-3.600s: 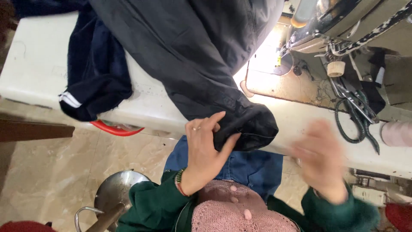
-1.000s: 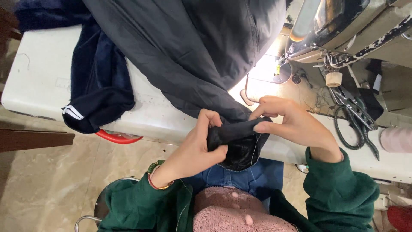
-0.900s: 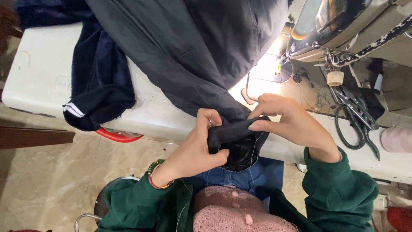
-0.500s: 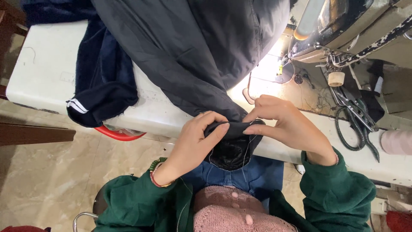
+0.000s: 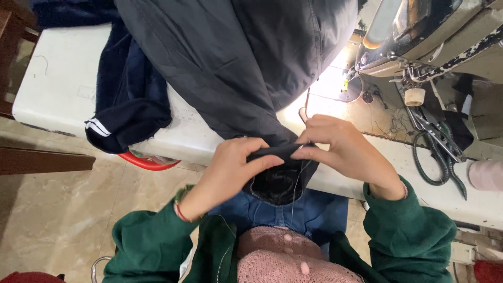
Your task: Hemming the leg of a pair of black pants using an industrial sewing machine.
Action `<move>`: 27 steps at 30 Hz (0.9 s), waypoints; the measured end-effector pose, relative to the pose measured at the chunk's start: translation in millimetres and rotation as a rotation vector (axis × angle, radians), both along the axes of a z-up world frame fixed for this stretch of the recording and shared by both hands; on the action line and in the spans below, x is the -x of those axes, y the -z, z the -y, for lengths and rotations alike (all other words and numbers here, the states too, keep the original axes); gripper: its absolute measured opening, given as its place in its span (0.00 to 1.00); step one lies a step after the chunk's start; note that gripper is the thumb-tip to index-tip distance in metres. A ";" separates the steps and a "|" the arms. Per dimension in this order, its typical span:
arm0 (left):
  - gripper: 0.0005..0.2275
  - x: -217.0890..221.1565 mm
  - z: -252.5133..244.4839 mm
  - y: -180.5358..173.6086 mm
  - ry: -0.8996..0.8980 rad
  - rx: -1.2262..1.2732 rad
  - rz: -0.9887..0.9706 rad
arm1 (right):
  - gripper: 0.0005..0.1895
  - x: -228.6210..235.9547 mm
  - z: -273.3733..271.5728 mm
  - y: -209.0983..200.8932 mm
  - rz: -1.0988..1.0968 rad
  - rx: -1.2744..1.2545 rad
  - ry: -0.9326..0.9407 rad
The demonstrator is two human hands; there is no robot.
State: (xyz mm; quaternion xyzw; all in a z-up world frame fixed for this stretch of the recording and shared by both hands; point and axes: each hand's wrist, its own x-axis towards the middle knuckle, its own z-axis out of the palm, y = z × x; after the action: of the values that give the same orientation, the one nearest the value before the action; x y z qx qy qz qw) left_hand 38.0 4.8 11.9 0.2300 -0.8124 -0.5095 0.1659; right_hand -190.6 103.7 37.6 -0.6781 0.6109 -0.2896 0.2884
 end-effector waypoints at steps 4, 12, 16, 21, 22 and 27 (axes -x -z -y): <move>0.09 9.6 18.0 21.4 0.049 -0.361 -0.055 | 0.05 10.4 6.4 9.7 0.013 -0.034 0.043; 0.12 6.3 20.7 -0.9 0.122 -0.334 0.054 | 0.04 17.8 -1.0 10.2 0.020 -0.089 0.026; 0.09 -1.7 18.0 -2.5 0.189 0.049 0.223 | 0.02 17.0 -0.2 7.8 0.023 -0.072 0.006; 0.14 -5.4 18.5 26.9 0.131 -0.252 0.048 | 0.02 18.5 0.6 8.9 0.074 -0.056 0.001; 0.16 -5.5 16.3 38.0 0.103 -0.411 -0.032 | 0.03 18.4 0.9 9.5 0.092 -0.056 0.003; 0.18 -3.4 14.0 65.5 0.085 -0.502 -0.374 | 0.02 22.6 0.1 12.3 0.126 -0.057 0.017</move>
State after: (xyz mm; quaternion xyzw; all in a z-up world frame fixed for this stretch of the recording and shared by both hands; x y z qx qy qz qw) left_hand 41.4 -9.2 -53.6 0.1319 -0.6255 -0.7340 0.2292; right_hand -213.2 103.6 25.3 -0.6447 0.6052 -0.3168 0.3432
